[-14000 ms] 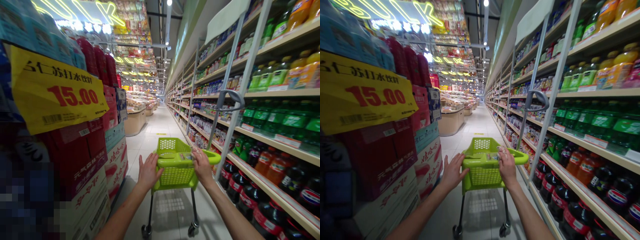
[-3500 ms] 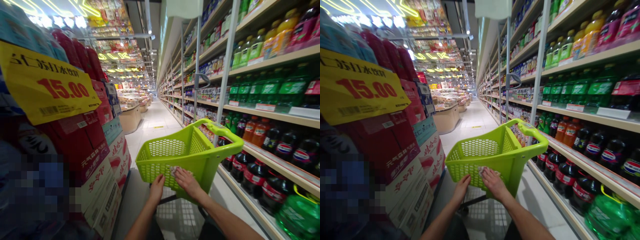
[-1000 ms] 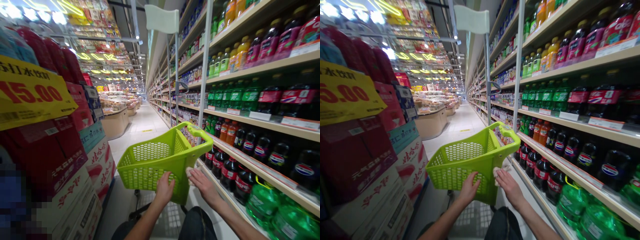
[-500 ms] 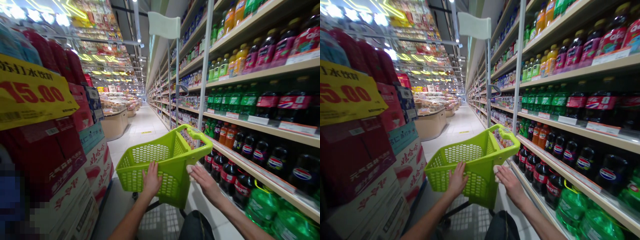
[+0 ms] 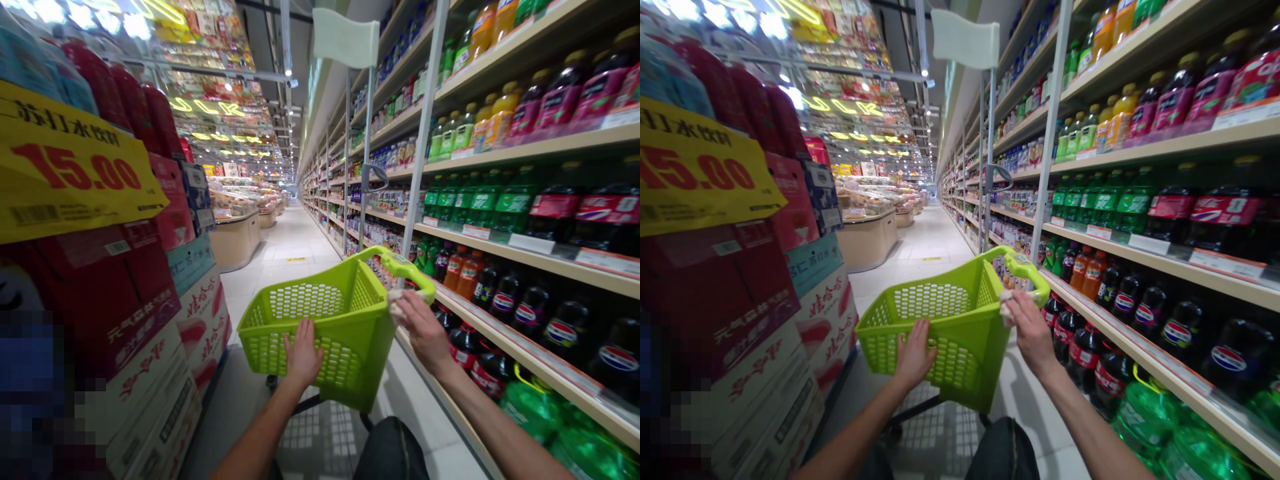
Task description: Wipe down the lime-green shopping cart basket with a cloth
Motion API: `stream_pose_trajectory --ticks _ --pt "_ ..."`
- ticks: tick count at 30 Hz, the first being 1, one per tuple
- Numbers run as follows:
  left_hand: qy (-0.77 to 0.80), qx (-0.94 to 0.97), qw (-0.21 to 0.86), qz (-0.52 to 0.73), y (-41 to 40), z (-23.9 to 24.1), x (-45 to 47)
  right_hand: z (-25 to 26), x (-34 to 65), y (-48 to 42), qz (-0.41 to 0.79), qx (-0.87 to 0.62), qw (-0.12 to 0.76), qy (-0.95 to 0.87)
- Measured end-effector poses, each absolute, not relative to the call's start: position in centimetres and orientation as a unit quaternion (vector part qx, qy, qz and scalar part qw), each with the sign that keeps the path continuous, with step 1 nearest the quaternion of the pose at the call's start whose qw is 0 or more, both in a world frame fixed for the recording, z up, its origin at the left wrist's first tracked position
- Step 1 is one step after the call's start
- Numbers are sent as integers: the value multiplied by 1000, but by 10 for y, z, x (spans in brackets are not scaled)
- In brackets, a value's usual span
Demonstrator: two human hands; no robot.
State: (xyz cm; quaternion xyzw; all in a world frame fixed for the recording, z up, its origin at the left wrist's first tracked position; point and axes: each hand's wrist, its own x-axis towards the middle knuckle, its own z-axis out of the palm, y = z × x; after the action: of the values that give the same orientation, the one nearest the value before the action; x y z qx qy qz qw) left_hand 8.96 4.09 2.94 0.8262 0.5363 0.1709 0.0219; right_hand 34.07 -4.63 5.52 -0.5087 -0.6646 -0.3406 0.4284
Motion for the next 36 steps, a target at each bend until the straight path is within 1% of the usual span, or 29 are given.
stream_pose_trajectory --ticks 1,3,8,12,14,19,21,25,27,32,34,36 --pt "544 821 21 171 41 29 89 59 343 -43 -350 -524 443 -638" --pt "548 819 19 168 41 27 89 57 338 -34 -356 -529 442 -630" --pt "533 830 8 166 43 22 86 32 294 -11 -306 -455 382 -744" --pt "529 831 6 172 45 21 81 47 294 -12 -307 -471 423 -711" --pt "526 833 8 170 44 21 79 43 299 -15 -314 -479 432 -696" --pt "504 844 -4 180 41 11 70 -27 282 -21 -304 -430 356 -772" --pt "507 843 -2 179 40 4 62 -38 270 -19 -291 -429 353 -778" --pt "546 821 10 164 41 -7 48 -8 251 -2 -286 -446 403 -746" --pt "555 815 9 166 41 -12 42 -1 243 7 -293 -442 406 -744" --pt "562 810 3 166 43 -18 27 -37 216 16 -275 -376 342 -816" --pt "571 804 4 165 45 -19 20 -37 204 20 -263 -376 341 -821" --pt "579 798 4 168 46 -19 15 -25 194 29 -259 -397 358 -805"
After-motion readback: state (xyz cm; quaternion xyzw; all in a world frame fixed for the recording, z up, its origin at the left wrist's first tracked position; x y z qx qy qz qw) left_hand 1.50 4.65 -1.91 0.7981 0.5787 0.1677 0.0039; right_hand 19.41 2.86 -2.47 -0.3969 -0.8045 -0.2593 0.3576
